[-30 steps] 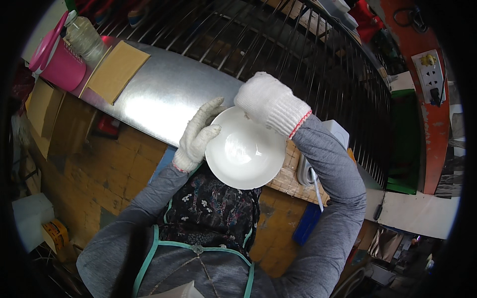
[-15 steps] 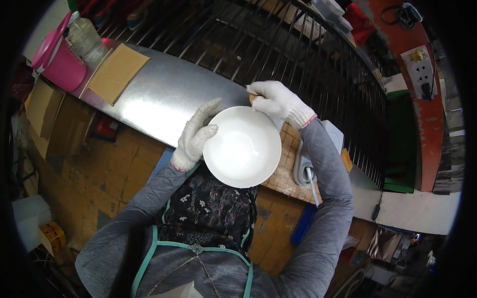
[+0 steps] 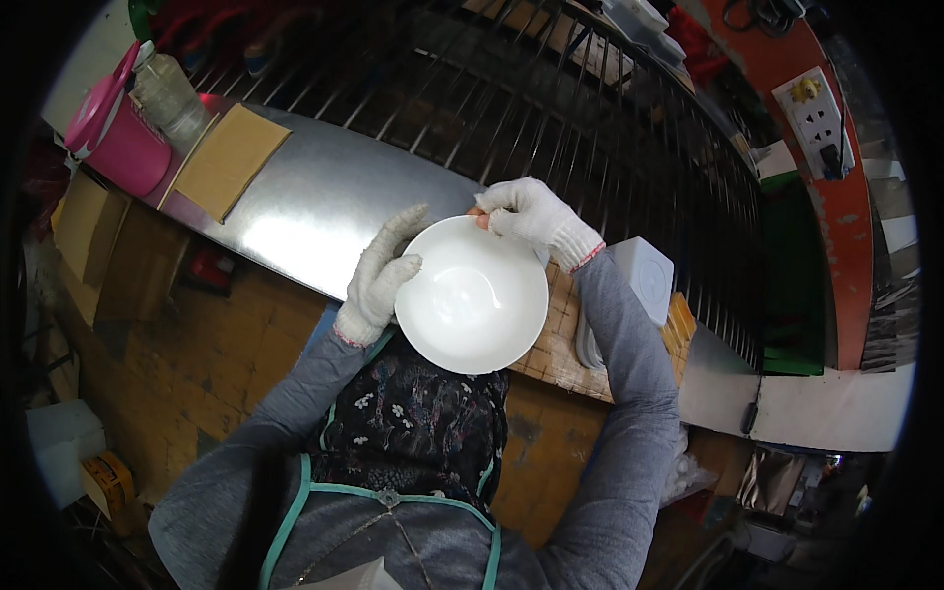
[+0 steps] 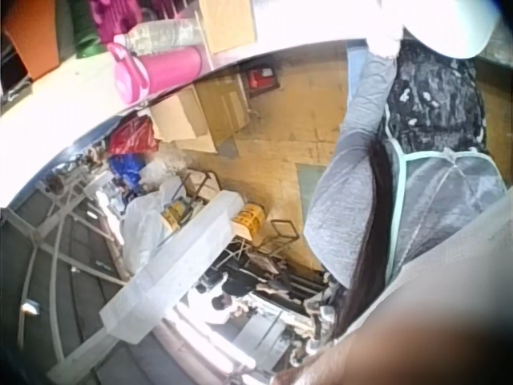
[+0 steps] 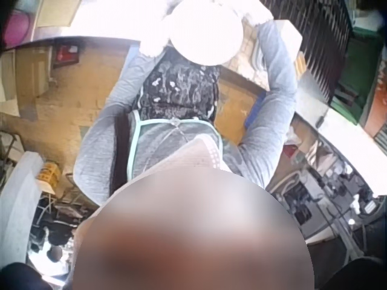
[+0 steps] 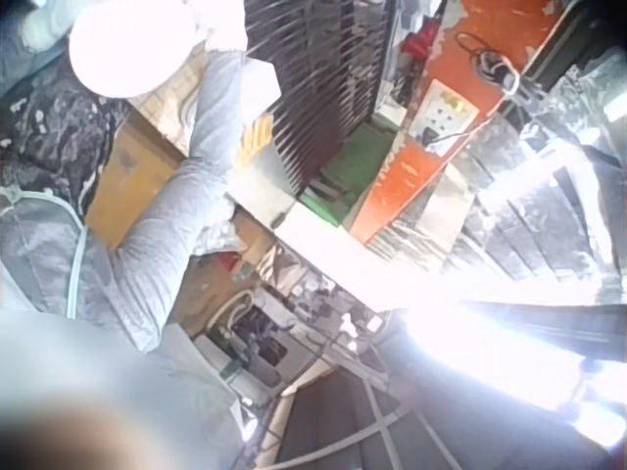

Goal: The person uses a small brush to clean the sole of a sandal, then sets it aside. They pick up a white bowl and wipe its interior and exterior with a cloth, rotating the bowl to reach different areas. The person continues wiping the bowl and then places it on a nearby surface.

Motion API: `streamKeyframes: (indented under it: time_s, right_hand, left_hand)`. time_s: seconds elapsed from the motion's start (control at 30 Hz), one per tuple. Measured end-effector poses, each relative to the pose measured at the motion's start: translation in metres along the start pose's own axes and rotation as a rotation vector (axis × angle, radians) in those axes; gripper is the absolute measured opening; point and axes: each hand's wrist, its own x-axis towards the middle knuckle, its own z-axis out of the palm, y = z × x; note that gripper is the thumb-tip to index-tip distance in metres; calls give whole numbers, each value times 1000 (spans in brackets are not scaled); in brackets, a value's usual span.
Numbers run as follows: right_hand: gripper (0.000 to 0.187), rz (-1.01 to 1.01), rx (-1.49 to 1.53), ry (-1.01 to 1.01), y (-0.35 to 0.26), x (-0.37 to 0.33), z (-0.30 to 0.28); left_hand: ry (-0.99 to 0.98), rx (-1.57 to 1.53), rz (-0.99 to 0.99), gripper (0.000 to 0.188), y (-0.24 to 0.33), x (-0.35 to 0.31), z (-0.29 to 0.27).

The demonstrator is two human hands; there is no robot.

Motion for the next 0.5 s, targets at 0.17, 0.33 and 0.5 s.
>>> streamKeyframes:
  time_s: [0.17, 0.33, 0.5]
  right_hand:
    - [12, 8, 38, 181, -4, -9, 12]
    - [7, 120, 171, 66, -5, -6, 5]
    - [8, 99, 199, -127, 8, 3, -17]
  left_hand:
    - [-3, 30, 12, 66, 0, 0, 0]
    - [-30, 10, -2, 67, 3, 2, 0]
    - [-93, -71, -139, 67, 6, 21, -3]
